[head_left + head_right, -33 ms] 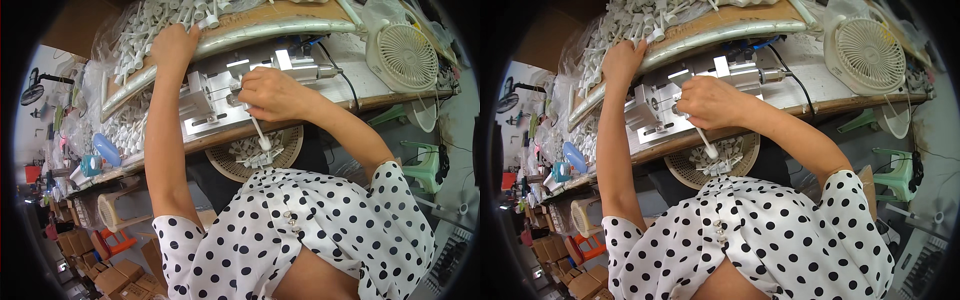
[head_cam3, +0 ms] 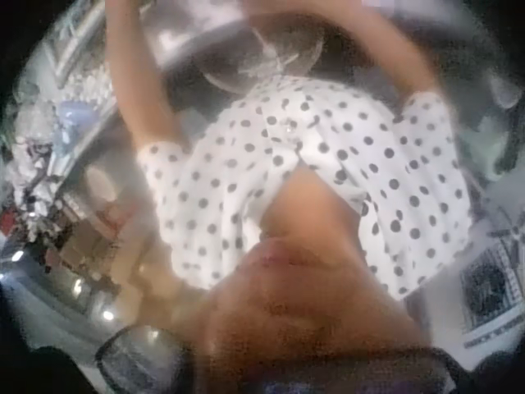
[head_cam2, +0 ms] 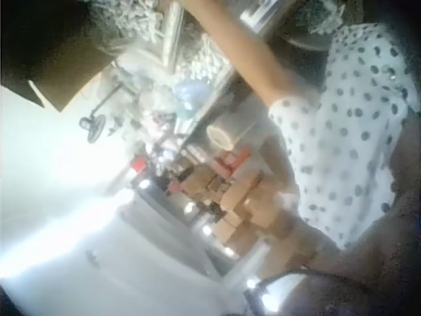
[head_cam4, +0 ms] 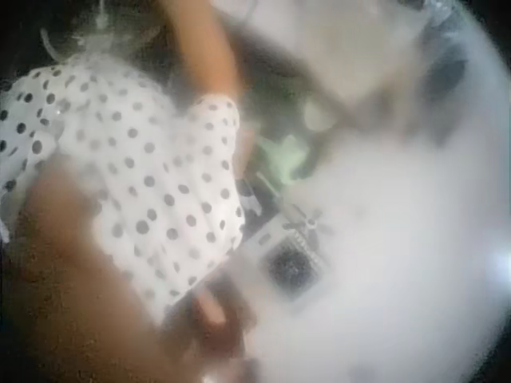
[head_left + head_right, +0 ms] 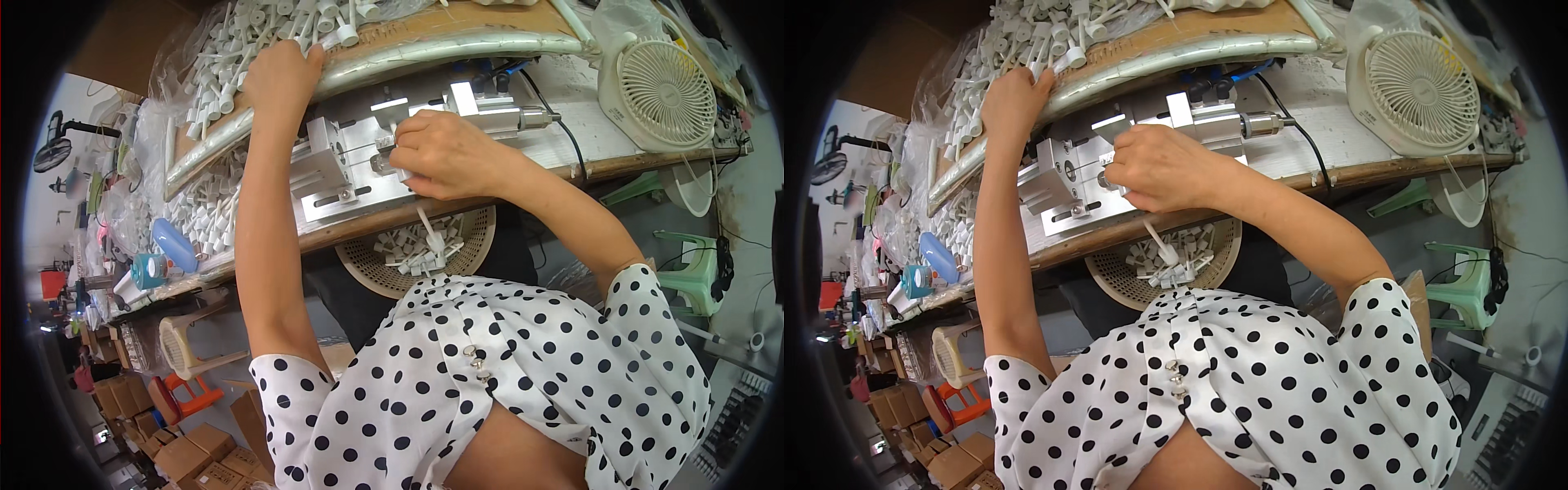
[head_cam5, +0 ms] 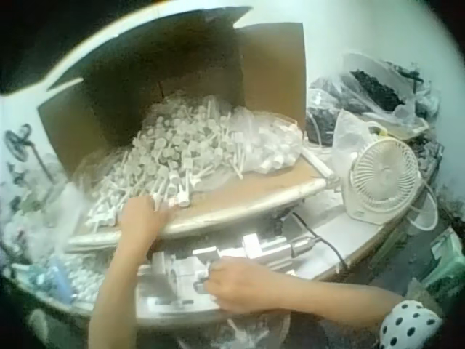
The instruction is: Using a pneumatic fixture to assemble small white plastic spray components.
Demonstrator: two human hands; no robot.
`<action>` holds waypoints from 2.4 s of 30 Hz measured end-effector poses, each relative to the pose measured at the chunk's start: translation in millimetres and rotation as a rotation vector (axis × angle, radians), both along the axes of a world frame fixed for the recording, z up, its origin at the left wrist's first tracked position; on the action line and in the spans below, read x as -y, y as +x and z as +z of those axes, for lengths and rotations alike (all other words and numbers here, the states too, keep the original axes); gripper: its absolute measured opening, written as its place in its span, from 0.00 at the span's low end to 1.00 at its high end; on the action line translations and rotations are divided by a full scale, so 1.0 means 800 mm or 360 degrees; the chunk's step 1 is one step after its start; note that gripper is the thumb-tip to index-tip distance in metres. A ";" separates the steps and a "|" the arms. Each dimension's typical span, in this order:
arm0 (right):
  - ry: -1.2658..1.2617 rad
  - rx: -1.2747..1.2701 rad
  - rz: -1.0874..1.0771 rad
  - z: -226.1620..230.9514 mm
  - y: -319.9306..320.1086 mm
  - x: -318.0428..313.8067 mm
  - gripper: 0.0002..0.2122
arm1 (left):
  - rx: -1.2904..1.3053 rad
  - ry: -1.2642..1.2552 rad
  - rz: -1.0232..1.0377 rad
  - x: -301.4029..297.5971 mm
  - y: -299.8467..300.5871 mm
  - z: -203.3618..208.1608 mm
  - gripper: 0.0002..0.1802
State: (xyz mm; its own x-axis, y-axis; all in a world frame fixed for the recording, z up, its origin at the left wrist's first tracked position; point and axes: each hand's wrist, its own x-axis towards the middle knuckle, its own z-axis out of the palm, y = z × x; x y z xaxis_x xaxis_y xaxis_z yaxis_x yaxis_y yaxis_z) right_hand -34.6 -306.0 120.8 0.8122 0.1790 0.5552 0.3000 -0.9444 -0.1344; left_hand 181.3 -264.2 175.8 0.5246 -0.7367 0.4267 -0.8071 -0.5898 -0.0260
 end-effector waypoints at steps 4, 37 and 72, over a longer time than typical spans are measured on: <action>0.0020 -0.0264 -0.0043 0.010 -0.001 0.000 0.10 | -0.0097 -0.0306 -0.0231 -0.044 -0.022 0.024 0.21; 0.0653 0.0298 0.0046 0.023 -0.033 0.008 0.07 | -0.0913 -0.0615 -0.1067 -0.142 -0.152 -0.070 0.10; -0.0076 0.0149 -0.0657 0.072 0.142 0.132 0.13 | -0.0484 -0.0395 -0.0069 -0.023 0.104 -0.034 0.44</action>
